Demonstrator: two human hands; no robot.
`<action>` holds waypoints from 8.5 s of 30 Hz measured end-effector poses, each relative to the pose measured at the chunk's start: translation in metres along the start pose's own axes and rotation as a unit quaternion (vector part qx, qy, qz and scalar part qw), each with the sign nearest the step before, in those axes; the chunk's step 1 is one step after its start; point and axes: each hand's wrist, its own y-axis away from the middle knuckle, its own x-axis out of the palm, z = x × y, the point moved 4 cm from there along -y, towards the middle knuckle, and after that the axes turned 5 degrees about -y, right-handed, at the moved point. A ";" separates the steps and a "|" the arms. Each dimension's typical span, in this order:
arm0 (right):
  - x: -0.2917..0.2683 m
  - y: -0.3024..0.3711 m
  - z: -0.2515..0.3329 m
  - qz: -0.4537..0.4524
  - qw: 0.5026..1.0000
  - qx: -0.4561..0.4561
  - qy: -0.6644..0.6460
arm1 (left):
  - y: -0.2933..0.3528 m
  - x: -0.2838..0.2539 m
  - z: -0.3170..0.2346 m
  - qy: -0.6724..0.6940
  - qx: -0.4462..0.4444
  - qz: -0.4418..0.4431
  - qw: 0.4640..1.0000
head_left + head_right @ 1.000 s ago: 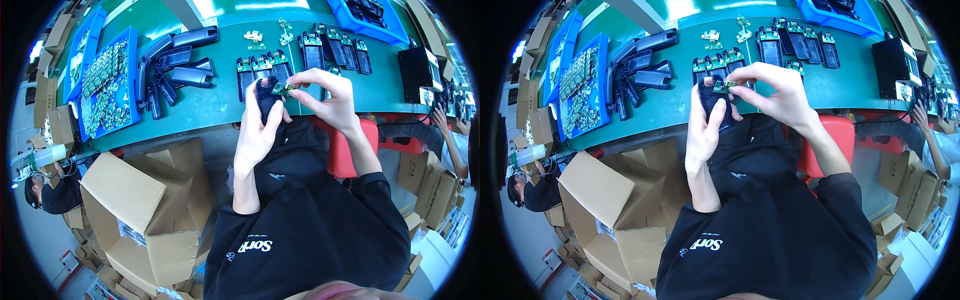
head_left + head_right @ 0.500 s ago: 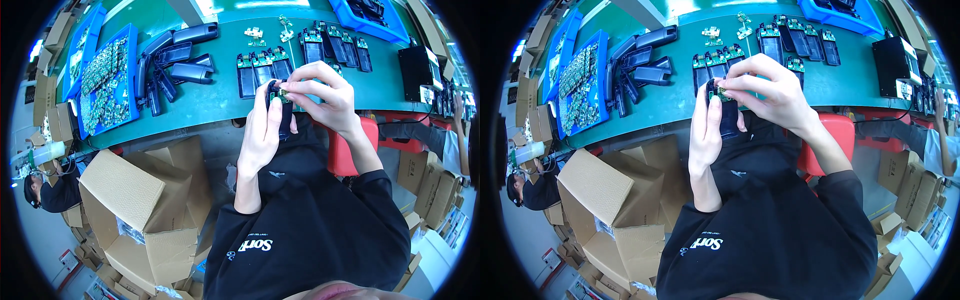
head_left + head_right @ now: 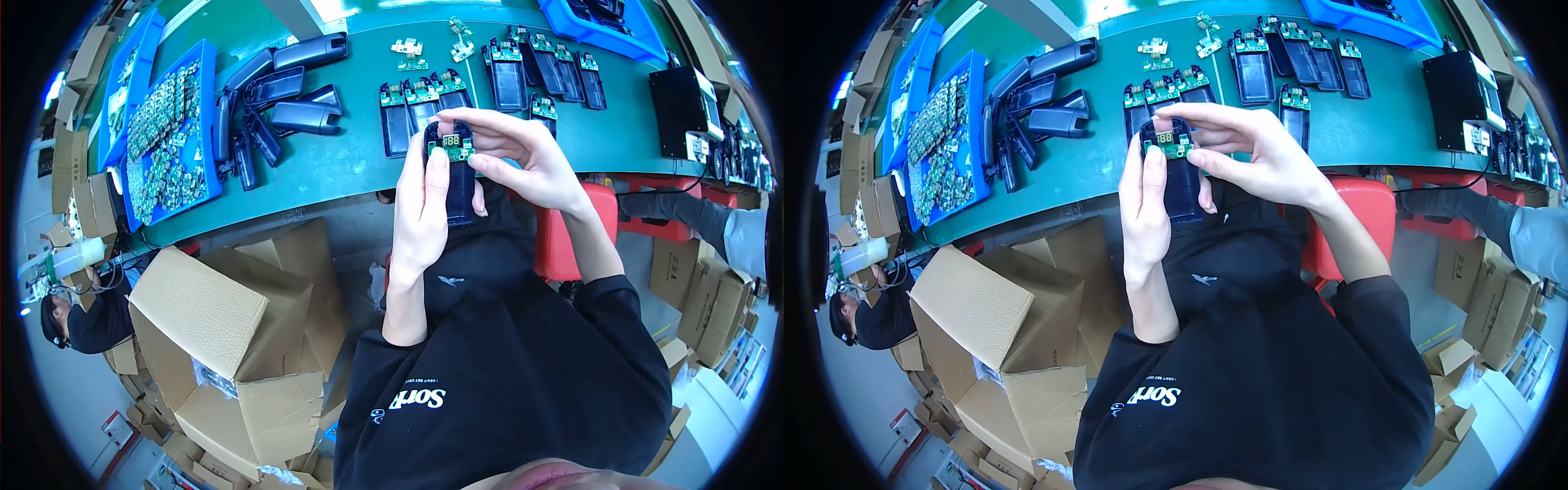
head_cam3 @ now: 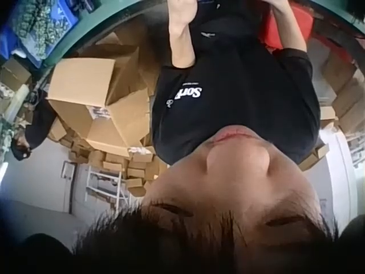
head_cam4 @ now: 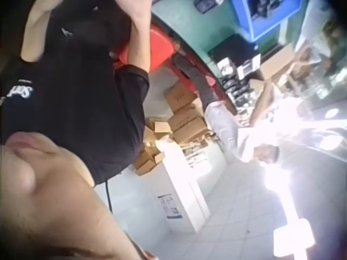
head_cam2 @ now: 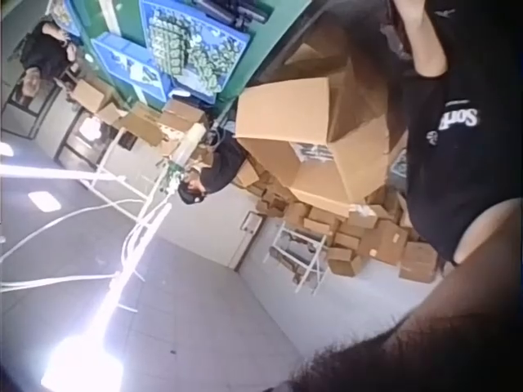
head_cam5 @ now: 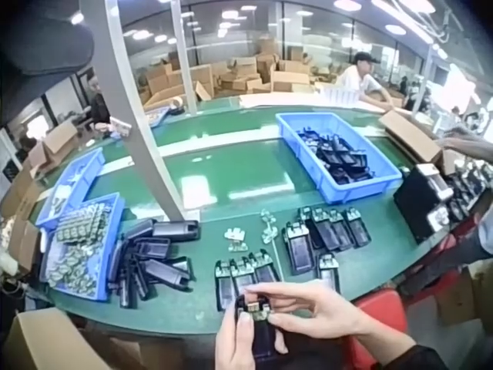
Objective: The person assembles circuit boards into plastic housings by hand, taking the boards from a component tray and inserting them into the housings.
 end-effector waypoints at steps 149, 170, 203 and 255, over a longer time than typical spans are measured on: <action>0.016 -0.028 0.056 -0.084 0.841 -0.346 0.407 | -0.007 -0.015 -0.002 -0.010 0.054 -0.051 0.997; 0.009 -0.031 0.043 -0.059 0.920 -0.245 0.300 | -0.008 -0.011 -0.004 -0.064 0.051 -0.045 0.996; 0.008 -0.036 0.037 0.062 0.869 -0.201 0.449 | -0.030 -0.016 0.026 0.030 -0.022 0.008 0.999; -0.034 -0.178 -0.011 0.008 0.814 -0.196 0.547 | -0.006 -0.130 0.003 -0.611 0.087 -0.369 0.695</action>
